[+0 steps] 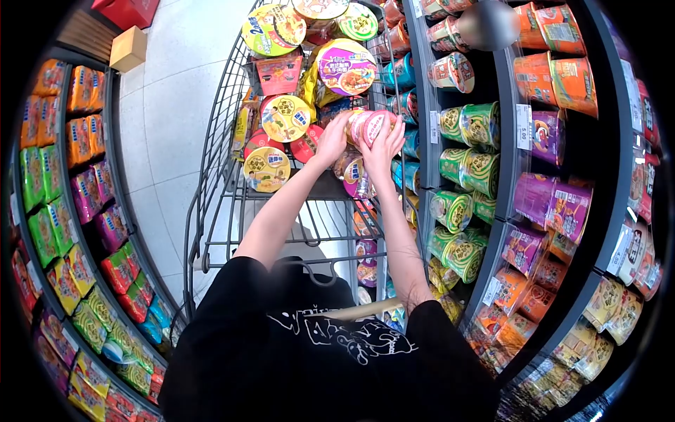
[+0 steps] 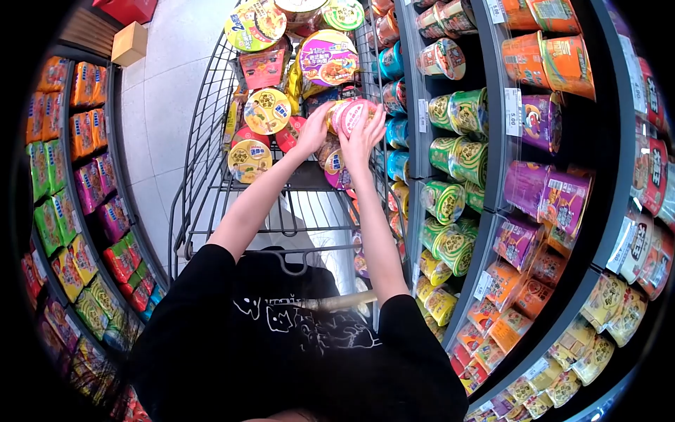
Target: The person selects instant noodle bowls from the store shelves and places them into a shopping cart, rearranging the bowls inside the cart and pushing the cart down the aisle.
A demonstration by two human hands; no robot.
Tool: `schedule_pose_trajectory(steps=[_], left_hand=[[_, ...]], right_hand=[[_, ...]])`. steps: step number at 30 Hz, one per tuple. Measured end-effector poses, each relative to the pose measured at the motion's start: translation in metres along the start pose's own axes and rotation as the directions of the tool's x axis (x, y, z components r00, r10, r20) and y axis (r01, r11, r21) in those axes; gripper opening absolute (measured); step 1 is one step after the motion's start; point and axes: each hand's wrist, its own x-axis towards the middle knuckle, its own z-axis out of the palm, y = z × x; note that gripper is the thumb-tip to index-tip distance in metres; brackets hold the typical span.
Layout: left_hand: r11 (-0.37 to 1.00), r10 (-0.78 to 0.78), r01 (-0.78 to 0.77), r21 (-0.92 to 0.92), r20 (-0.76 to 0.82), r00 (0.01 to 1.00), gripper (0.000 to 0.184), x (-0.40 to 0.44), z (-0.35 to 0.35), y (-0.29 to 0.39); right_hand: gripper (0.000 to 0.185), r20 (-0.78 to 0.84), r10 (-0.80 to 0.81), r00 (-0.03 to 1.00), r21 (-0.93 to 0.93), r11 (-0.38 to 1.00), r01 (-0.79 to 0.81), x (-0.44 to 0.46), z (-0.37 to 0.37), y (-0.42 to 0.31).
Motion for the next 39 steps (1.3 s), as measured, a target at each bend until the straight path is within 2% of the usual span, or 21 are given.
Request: schedule_pose_trajectory(steps=[2, 4, 7, 8, 10, 12, 16, 19, 22, 23, 24, 25, 26, 28, 30, 31, 32, 34, 35, 37, 39], left_hand=[[0.999, 0.016, -0.014, -0.043, 0.048, 0.999, 0.047, 0.001, -0.001, 0.004], [0.979, -0.150, 0.170, -0.114, 0.162, 0.975, 0.046, 0.000, -0.001, 0.006], [0.978, -0.207, 0.211, 0.000, 0.184, 0.961, 0.046, -0.005, -0.002, 0.001], [0.997, -0.079, 0.080, -0.002, 0.112, 0.991, 0.042, -0.006, -0.004, -0.004], [0.992, -0.111, 0.123, -0.030, 0.259, 0.960, 0.038, -0.004, -0.017, -0.005], [0.974, -0.195, 0.115, 0.197, 0.459, 0.867, 0.033, -0.004, -0.054, 0.029], [0.943, -0.147, -0.109, 0.313, 0.689, 0.710, 0.034, -0.022, -0.107, 0.061], [0.918, -0.208, -0.128, 0.375, 0.730, 0.651, 0.035, -0.040, -0.143, 0.114], [0.911, -0.234, -0.098, 0.400, 0.700, 0.674, 0.038, -0.069, -0.159, 0.147], [0.929, -0.201, -0.090, 0.360, 0.694, 0.691, 0.039, -0.079, -0.162, 0.156], [0.944, -0.170, -0.083, 0.321, 0.684, 0.709, 0.041, -0.088, -0.165, 0.164], [0.945, -0.185, -0.068, 0.320, 0.695, 0.695, 0.042, -0.097, -0.166, 0.173], [0.949, -0.110, -0.124, 0.291, 0.671, 0.734, 0.042, -0.108, -0.165, 0.175], [0.910, -0.310, 0.003, 0.415, 0.674, 0.671, 0.041, -0.120, -0.162, 0.192], [0.912, -0.316, 0.019, 0.410, 0.671, 0.671, 0.040, -0.128, -0.160, 0.185], [0.895, -0.342, 0.036, 0.445, 0.633, 0.694, 0.040, -0.127, -0.161, 0.190], [0.877, -0.369, 0.055, 0.478, 0.593, 0.716, 0.039, -0.128, -0.161, 0.193], [0.867, -0.297, -0.035, 0.497, 0.570, 0.766, 0.039, -0.131, -0.166, 0.181], [0.848, -0.338, -0.022, 0.529, 0.572, 0.748, 0.039, -0.131, -0.168, 0.178], [0.833, -0.376, -0.012, 0.554, 0.581, 0.722, 0.039, -0.133, -0.170, 0.167], [0.848, -0.359, -0.008, 0.530, 0.585, 0.727, 0.039, -0.134, -0.168, 0.164]], right_hand=[[0.076, -0.010, -0.020, 1.000, 0.004, 1.000, 0.020, 0.001, -0.001, 0.000], [0.076, -0.020, -0.038, 0.999, 0.008, 0.999, 0.039, 0.002, -0.001, 0.000], [0.079, -0.045, -0.070, 0.997, -0.040, 0.997, 0.068, 0.002, 0.003, 0.004], [0.082, -0.043, -0.043, 0.998, -0.051, 0.998, 0.041, 0.000, 0.001, 0.001], [0.086, -0.005, -0.030, 1.000, -0.065, 0.997, 0.030, -0.006, -0.012, -0.001], [0.088, 0.023, -0.034, 0.999, -0.049, 0.998, 0.035, -0.014, -0.037, -0.004], [0.083, 0.064, 0.000, 0.998, -0.004, 1.000, 0.001, -0.050, -0.091, 0.008], [0.079, -0.002, 0.129, 0.992, 0.029, 0.991, -0.129, -0.086, -0.117, 0.040], [0.075, -0.067, 0.326, 0.943, 0.186, 0.933, -0.309, -0.127, -0.131, 0.084], [0.071, -0.184, 0.327, 0.927, 0.195, 0.936, -0.292, -0.139, -0.132, 0.098], [0.068, -0.201, 0.340, 0.919, 0.229, 0.928, -0.293, -0.152, -0.138, 0.115], [0.069, -0.210, 0.472, 0.856, 0.352, 0.854, -0.385, -0.164, -0.138, 0.130], [0.070, -0.184, 0.595, 0.783, 0.442, 0.761, -0.474, -0.171, -0.139, 0.140], [0.073, 0.190, 0.831, 0.523, 0.852, 0.126, -0.509, -0.176, -0.151, 0.153], [0.069, 0.268, 0.771, 0.578, 0.958, -0.151, -0.242, -0.184, -0.152, 0.187], [0.058, 0.253, 0.727, 0.639, 0.967, -0.207, -0.148, -0.187, -0.158, 0.199], [0.058, 0.254, 0.726, 0.639, 0.967, -0.210, -0.145, -0.188, -0.165, 0.206], [0.036, 0.386, 0.903, 0.191, 0.852, -0.428, 0.301, -0.195, -0.173, 0.221], [0.036, 0.390, 0.902, 0.186, 0.851, -0.430, 0.302, -0.204, -0.174, 0.227], [0.045, 0.438, 0.899, 0.007, 0.792, -0.389, 0.470, -0.223, -0.173, 0.239], [0.046, 0.430, 0.902, 0.033, 0.802, -0.398, 0.445, -0.239, -0.167, 0.253]])
